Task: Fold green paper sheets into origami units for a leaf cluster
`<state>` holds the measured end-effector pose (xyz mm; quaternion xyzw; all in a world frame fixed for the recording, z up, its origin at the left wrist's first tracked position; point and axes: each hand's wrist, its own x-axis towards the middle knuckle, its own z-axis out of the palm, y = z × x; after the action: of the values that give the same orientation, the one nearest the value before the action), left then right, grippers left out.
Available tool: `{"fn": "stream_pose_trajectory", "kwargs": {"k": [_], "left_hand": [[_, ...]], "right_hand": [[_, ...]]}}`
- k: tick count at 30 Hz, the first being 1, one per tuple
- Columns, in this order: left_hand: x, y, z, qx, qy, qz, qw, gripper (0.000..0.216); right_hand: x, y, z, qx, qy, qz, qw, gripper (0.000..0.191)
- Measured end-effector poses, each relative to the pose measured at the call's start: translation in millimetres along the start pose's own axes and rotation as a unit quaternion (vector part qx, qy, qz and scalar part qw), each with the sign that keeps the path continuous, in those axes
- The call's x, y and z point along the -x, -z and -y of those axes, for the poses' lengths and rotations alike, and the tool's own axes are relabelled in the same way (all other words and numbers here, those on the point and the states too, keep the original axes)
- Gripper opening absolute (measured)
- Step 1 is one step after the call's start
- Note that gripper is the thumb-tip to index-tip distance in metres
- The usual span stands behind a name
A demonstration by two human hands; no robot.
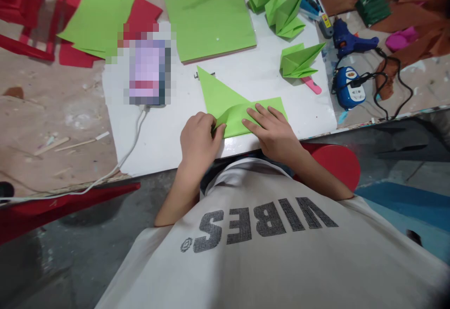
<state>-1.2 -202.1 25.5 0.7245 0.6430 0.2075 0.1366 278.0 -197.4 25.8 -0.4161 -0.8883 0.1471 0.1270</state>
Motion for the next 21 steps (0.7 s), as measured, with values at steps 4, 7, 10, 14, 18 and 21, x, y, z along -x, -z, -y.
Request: {"fn": "stream_pose_trajectory", "kwargs": {"k": [4, 7, 10, 14, 18, 21], "left_hand": [[-1, -6, 2, -0.002, 0.0, -0.01, 1.0, 0.03], [3, -4, 2, 0.011, 0.013, -0.025, 1.0, 0.025], [13, 5, 2, 0.058, 0.009, -0.01, 0.998, 0.06], [30, 22, 7, 0.078, -0.062, 0.033, 0.994, 0.073], [45, 29, 14, 0.01, -0.136, 0.04, 0.99, 0.06], [54, 29, 15, -0.015, -0.161, 0.08, 0.984, 0.059]], "right_hand": [[-1, 3, 6, 0.021, -0.017, 0.008, 1.0, 0.069], [-1, 4, 10, 0.028, -0.027, 0.009, 0.999, 0.063], [-2, 4, 13, 0.032, -0.029, 0.012, 0.999, 0.055], [0, 4, 16, 0.027, -0.03, 0.024, 0.999, 0.053], [3, 3, 14, 0.024, -0.019, 0.032, 0.999, 0.055], [6, 1, 13, 0.022, -0.022, 0.024, 0.999, 0.056]]}}
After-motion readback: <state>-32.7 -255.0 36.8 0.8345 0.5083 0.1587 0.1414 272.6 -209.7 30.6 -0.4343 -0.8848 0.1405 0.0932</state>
